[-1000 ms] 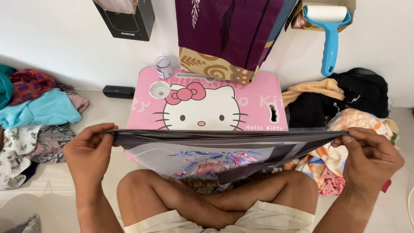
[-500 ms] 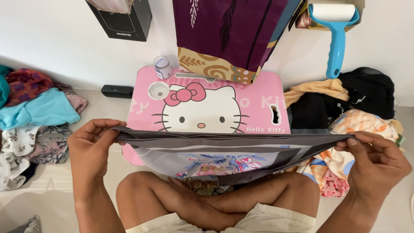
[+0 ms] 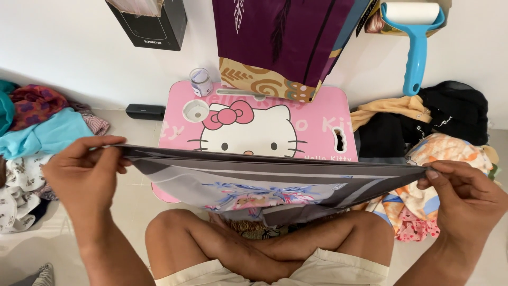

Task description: The person folds a piece of patterned fabric on a small pink table and then uses a lint roller to clean it by hand.

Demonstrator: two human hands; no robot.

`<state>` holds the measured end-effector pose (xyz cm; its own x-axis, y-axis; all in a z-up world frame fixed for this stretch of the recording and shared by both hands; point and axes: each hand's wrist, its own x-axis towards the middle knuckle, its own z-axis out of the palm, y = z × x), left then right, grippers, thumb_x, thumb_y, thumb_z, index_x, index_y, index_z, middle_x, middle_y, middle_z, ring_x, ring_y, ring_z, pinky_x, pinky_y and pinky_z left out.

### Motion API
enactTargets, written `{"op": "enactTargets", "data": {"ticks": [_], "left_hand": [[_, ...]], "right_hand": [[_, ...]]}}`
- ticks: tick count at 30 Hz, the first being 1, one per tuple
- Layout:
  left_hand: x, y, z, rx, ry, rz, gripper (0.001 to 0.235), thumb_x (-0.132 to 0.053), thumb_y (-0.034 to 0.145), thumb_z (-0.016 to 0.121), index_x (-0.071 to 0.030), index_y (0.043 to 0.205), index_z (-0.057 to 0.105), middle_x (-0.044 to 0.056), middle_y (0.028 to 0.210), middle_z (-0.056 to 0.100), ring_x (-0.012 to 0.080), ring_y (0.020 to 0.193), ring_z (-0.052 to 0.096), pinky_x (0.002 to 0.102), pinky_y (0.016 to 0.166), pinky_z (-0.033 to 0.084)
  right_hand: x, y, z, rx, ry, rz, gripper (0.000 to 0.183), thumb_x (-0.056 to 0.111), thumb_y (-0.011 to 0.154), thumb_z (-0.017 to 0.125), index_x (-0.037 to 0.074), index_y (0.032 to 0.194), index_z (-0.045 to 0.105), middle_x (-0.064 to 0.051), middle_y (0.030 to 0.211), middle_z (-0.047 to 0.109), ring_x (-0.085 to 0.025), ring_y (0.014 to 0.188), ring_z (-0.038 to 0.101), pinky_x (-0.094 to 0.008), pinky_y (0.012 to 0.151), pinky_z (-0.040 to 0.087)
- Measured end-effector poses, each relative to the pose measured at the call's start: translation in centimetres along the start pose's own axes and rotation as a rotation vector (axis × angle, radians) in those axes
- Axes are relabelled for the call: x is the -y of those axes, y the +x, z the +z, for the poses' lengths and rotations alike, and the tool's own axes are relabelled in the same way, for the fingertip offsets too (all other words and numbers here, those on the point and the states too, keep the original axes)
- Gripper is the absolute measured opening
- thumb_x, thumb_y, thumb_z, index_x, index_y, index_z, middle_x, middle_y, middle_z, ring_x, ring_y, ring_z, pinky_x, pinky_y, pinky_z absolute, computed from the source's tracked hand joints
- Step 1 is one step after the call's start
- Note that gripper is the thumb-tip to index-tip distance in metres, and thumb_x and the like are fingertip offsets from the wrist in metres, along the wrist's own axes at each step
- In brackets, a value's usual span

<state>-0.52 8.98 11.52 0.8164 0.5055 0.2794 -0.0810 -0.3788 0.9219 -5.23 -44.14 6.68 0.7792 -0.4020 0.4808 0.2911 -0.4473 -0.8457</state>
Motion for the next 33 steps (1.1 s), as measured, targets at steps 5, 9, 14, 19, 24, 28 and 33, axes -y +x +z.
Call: {"op": "enactTargets", "data": {"ticks": [5, 9, 14, 19, 24, 28, 33], "left_hand": [[-2.9, -0.8, -2.4, -0.057, -0.007, 0.153, 0.028, 0.016, 0.098, 0.056, 0.001, 0.113, 0.075, 0.010, 0.080, 0.066, 0.0116, 0.067, 0.063, 0.018, 0.068, 0.053], [-2.9, -0.6, -4.3, -0.046, -0.053, 0.088, 0.022, 0.009, 0.103, 0.059, -0.005, 0.115, 0.071, 0.005, 0.094, 0.069, 0.0082, 0.076, 0.067, 0.014, 0.070, 0.050], [-2.7, 0.6, -7.4, 0.064, 0.227, 0.167, 0.032, 0.004, 0.109, 0.050, -0.004, 0.134, 0.069, 0.011, 0.091, 0.064, 0.0141, 0.078, 0.060, 0.024, 0.078, 0.043], [10.2, 4.2, -13.2, 0.103, 0.189, 0.290, 0.027, -0.010, 0.136, 0.037, -0.005, 0.156, 0.055, 0.006, 0.122, 0.053, 0.0164, 0.079, 0.046, 0.028, 0.078, 0.038], [-2.1, 1.3, -6.1, 0.088, 0.063, 0.262, 0.027, 0.007, 0.108, 0.051, -0.001, 0.128, 0.067, 0.012, 0.090, 0.055, 0.0165, 0.083, 0.058, 0.025, 0.084, 0.047], [-3.2, 1.3, -4.0, 0.014, 0.076, 0.152, 0.023, 0.007, 0.105, 0.054, -0.005, 0.115, 0.072, 0.007, 0.087, 0.067, 0.0098, 0.074, 0.066, 0.017, 0.065, 0.049], [-2.8, 2.5, -3.3, 0.050, 0.002, 0.172, 0.018, 0.012, 0.106, 0.055, 0.002, 0.113, 0.069, 0.012, 0.088, 0.066, 0.0131, 0.070, 0.064, 0.019, 0.062, 0.048]], "right_hand": [[2.0, -0.3, -1.2, 0.077, -0.036, 0.010, 0.018, -0.015, 0.110, 0.066, -0.008, 0.126, 0.065, -0.017, 0.112, 0.063, -0.022, 0.081, 0.063, -0.027, 0.082, 0.055], [2.7, -0.6, -1.9, 0.100, 0.033, -0.010, 0.015, -0.017, 0.109, 0.062, -0.011, 0.122, 0.061, -0.022, 0.113, 0.063, -0.029, 0.084, 0.066, -0.031, 0.084, 0.060], [5.6, -0.2, -1.5, 0.127, 0.052, -0.041, 0.010, -0.023, 0.108, 0.055, -0.015, 0.114, 0.056, -0.034, 0.124, 0.063, -0.037, 0.084, 0.069, -0.038, 0.082, 0.065], [-1.1, 0.4, -6.2, 0.127, 0.280, -0.129, 0.014, -0.005, 0.111, 0.053, 0.001, 0.123, 0.056, -0.021, 0.122, 0.061, -0.026, 0.101, 0.070, -0.033, 0.089, 0.071], [1.9, 1.1, -3.0, 0.048, 0.186, -0.110, 0.013, -0.011, 0.113, 0.061, -0.005, 0.122, 0.056, -0.021, 0.120, 0.062, -0.033, 0.095, 0.073, -0.034, 0.096, 0.069], [2.9, 1.7, -1.3, 0.082, 0.181, -0.084, 0.017, -0.019, 0.104, 0.067, -0.011, 0.117, 0.061, -0.023, 0.112, 0.066, -0.031, 0.090, 0.072, -0.032, 0.088, 0.067], [4.2, 2.5, -0.4, 0.070, 0.080, -0.054, 0.022, -0.020, 0.094, 0.072, -0.011, 0.114, 0.067, -0.020, 0.094, 0.067, -0.021, 0.073, 0.066, -0.022, 0.067, 0.055]]}}
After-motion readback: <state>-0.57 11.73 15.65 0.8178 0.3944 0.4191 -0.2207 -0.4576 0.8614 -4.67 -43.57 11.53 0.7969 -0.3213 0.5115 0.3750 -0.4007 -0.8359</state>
